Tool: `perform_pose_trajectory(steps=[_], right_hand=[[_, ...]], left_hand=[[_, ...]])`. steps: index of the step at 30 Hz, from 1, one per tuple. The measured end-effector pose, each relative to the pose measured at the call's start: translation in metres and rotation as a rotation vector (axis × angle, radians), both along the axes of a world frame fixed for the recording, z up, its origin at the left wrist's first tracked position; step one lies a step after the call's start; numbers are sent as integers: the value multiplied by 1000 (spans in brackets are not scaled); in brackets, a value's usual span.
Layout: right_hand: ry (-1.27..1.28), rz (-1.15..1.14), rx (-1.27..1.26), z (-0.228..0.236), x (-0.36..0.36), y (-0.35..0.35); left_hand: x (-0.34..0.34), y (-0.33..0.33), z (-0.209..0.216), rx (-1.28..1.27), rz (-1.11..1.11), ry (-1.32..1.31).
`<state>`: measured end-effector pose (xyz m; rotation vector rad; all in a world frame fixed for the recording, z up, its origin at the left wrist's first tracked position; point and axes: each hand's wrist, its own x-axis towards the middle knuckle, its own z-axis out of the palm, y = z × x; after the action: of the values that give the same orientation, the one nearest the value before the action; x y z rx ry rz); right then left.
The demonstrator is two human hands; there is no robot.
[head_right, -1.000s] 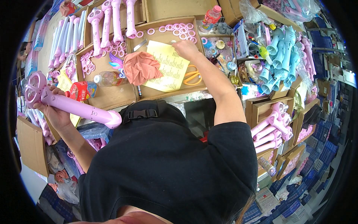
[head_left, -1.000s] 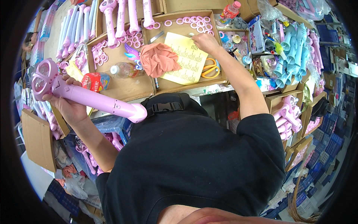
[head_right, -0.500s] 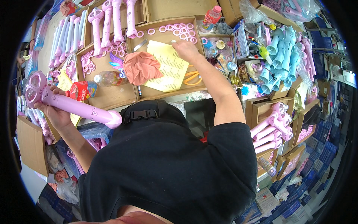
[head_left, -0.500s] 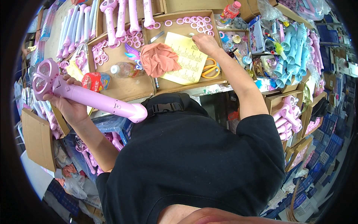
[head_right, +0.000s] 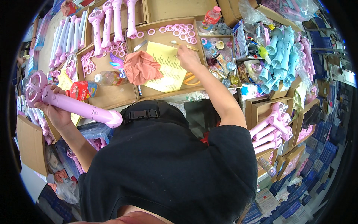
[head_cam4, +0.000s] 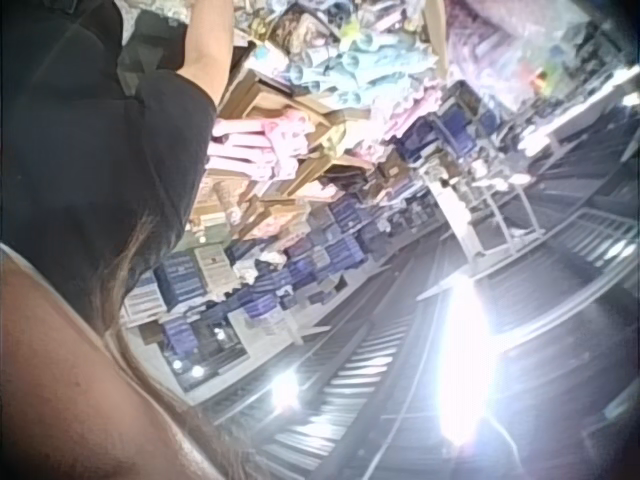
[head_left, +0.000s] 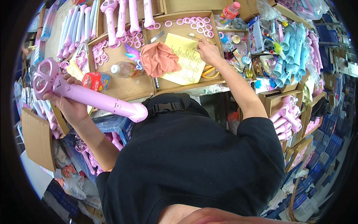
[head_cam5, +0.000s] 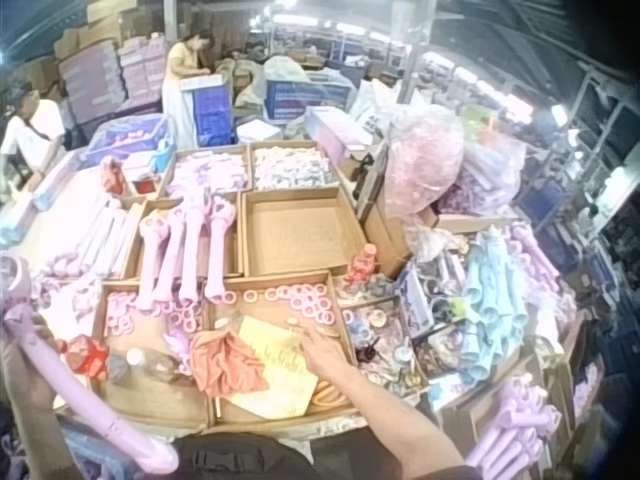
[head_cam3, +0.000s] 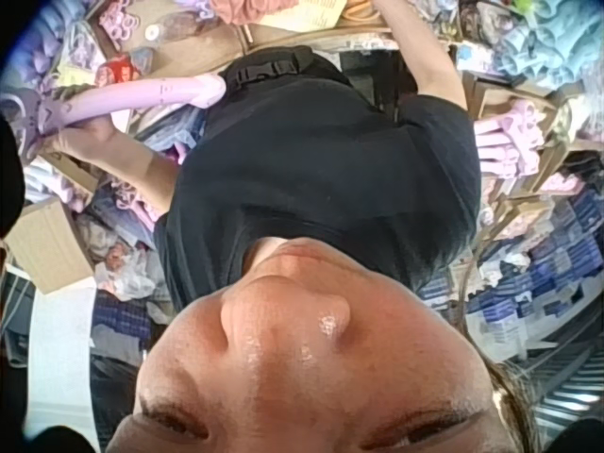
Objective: The person assembles pink plastic magic wands by attaching decorative wings and small rings to the wand heads. They wipe the wand surfaces with a cloth, peel off labels, and place the finished wands into a cardboard box.
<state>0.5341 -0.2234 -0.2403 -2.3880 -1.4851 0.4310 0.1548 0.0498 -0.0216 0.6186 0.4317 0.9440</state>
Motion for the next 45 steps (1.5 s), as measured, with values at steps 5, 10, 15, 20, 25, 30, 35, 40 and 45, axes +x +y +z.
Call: perform_pose_trajectory(steps=[5, 10, 15, 20, 25, 30, 35, 40, 45], right_hand=[[148, 6, 4, 2, 2, -12], [637, -38, -22, 14, 15, -18], [1256, -204, 687, 84, -10, 3], [1525, -188, 982, 172, -74, 41], [1514, -82, 1058, 229, -123, 52], [1249, 3, 1037, 256, -144, 55], [1089, 117, 974, 271, -154, 50], [917, 184, 997, 279, -154, 50], [1244, 121, 991, 280, -151, 53]], left_hand=[[1, -1, 1, 9, -17, -15], [-1, -2, 0, 16, -17, -19], [11, -6, 0, 164, 101, 66], [43, -18, 13, 148, 105, -68], [68, -42, 30, 202, 315, -182], [62, -57, 32, 135, 162, -162], [52, -62, 29, 145, 106, -252], [44, -63, 29, 174, 124, -285], [40, -61, 28, 198, 167, -258]])
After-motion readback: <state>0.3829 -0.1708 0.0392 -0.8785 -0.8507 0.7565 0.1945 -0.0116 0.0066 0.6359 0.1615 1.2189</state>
